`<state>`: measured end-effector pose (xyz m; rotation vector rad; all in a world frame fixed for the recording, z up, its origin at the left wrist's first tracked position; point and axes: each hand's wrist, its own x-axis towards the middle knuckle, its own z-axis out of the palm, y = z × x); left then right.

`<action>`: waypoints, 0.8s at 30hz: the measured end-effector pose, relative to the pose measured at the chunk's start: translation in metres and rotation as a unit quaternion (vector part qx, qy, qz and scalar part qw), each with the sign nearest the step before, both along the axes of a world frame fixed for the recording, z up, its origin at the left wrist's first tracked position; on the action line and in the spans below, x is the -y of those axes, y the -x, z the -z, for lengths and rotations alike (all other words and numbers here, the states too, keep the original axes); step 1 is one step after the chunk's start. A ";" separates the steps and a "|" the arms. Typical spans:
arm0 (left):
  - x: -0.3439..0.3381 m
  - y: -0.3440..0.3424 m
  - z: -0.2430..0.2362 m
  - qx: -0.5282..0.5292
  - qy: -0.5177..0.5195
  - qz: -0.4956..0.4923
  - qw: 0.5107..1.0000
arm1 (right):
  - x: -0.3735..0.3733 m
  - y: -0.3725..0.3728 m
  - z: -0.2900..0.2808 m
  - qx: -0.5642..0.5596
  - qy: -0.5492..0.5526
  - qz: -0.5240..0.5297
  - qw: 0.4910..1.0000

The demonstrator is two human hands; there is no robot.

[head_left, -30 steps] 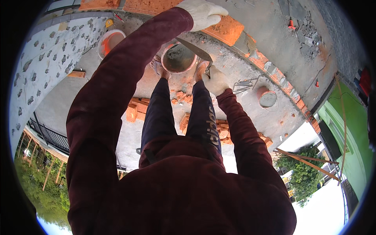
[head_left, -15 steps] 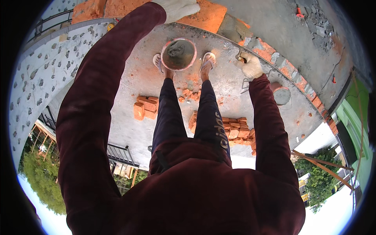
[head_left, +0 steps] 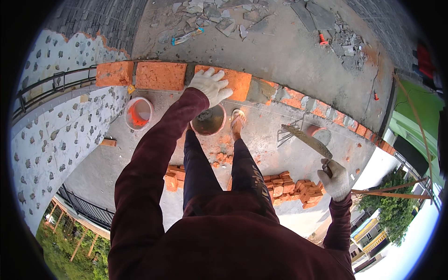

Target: The person scoops mortar from a bucket with a trowel, spreads it along a partially built brick wall, and places bricks onto the mortar. The person repeats this process, adding bricks and adjusting their position to build the wall.

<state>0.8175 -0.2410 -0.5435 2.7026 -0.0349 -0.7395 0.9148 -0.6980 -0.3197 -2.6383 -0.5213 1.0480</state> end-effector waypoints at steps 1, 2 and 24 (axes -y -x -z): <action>-0.001 -0.004 -0.005 -0.016 -0.003 -0.001 1.000 | -0.027 0.002 -0.006 -0.009 -0.010 0.020 1.000; 0.001 -0.008 -0.009 -0.032 -0.001 -0.002 0.999 | -0.064 -0.001 -0.003 0.015 -0.013 0.002 1.000; 0.010 0.039 0.033 -0.265 0.328 -0.115 0.899 | -0.480 0.012 0.195 -0.059 0.181 -0.609 0.770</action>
